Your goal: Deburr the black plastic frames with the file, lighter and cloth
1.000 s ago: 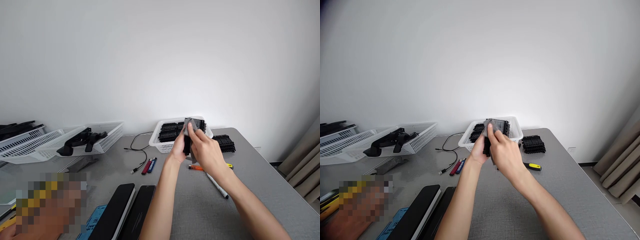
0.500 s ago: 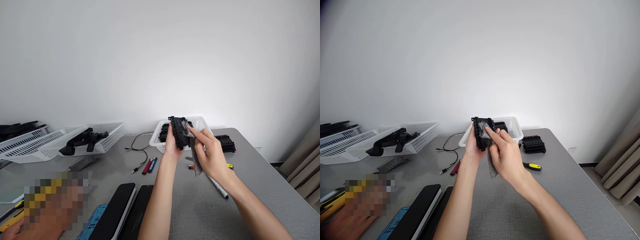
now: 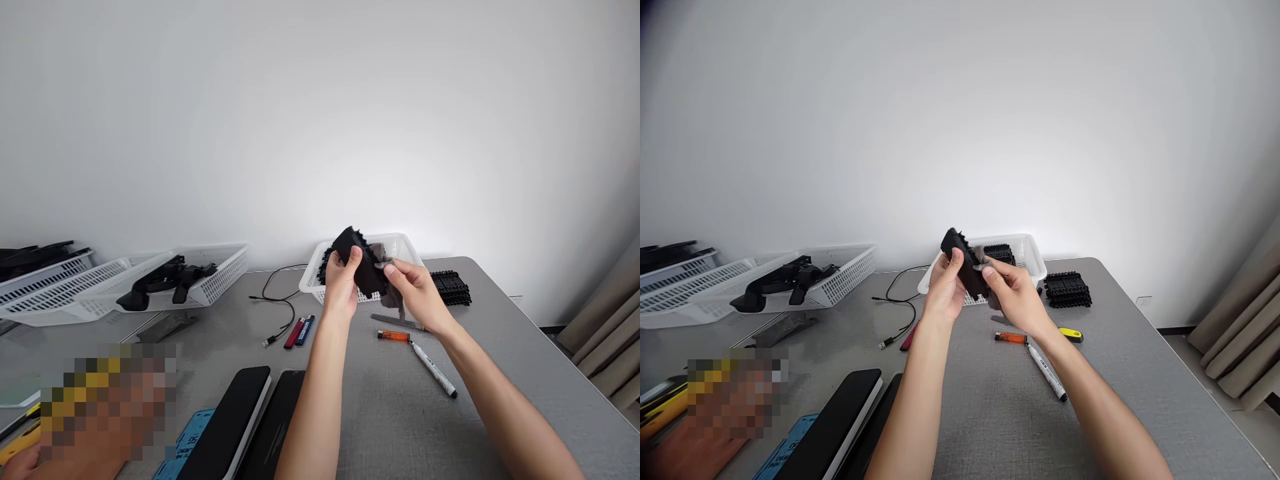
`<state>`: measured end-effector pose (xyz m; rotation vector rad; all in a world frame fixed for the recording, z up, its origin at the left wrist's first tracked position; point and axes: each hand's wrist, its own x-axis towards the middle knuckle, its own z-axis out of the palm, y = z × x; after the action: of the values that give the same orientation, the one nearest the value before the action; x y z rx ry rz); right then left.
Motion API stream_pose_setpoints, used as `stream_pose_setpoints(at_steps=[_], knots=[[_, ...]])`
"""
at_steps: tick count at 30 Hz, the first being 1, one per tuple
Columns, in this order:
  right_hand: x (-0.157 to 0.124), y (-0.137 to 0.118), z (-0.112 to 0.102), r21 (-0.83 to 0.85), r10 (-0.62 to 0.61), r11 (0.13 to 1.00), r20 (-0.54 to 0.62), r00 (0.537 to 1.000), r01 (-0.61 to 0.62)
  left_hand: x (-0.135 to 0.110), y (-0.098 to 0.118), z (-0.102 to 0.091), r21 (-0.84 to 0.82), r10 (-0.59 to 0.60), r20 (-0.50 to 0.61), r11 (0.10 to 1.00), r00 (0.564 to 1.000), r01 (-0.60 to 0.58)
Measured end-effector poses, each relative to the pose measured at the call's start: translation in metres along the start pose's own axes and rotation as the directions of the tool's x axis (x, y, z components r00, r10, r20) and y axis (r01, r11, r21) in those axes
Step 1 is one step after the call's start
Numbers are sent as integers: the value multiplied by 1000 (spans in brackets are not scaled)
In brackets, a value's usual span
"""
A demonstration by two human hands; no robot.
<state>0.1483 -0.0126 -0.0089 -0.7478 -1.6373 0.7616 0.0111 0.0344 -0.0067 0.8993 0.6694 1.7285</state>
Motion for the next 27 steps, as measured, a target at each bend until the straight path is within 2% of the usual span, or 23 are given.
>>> stream_pose_setpoints(at_steps=[2, 4, 6, 8, 11, 13, 15, 18, 20, 23, 27], knots=[[2, 0, -1, 195, 76, 977, 42, 996, -82, -1, 3, -1, 8, -12, 28, 1000, 1000, 12], [5, 0, -3, 321, 124, 937, 51, 991, -134, -2, 9, -3, 25, -40, 67, 999, 997, 38], [7, 3, -7, 370, 157, 917, 6, 988, -148, -4, 14, -4, 55, -64, 87, 997, 994, 59], [8, 6, -11, 356, 169, 926, -101, 980, -123, -6, 17, -5, 91, -66, 82, 994, 994, 59], [8, 9, -17, 186, 99, 982, -288, 952, -46, -10, 19, -4, 153, -41, 77, 988, 996, 29], [6, 7, -18, -18, -32, 999, -344, 939, 27, -12, 19, -2, 188, -27, 103, 982, 994, 7], [4, 5, -18, -251, -201, 960, -322, 925, 122, -15, 19, 1, 217, -25, 138, 976, 990, -6], [1, 3, -16, -518, -393, 824, -230, 890, 229, -19, 20, 5, 256, -22, 159, 966, 987, -20], [0, 3, -14, -625, -435, 744, -184, 881, 237, -21, 21, 7, 278, -18, 153, 960, 988, -26], [-2, 3, -12, -735, -429, 643, -115, 896, 214, -23, 22, 7, 300, -18, 138, 953, 990, -24], [-2, 4, -13, -773, -475, 576, -52, 878, 266, -24, 25, 7, 338, -36, 143, 941, 989, -14]])
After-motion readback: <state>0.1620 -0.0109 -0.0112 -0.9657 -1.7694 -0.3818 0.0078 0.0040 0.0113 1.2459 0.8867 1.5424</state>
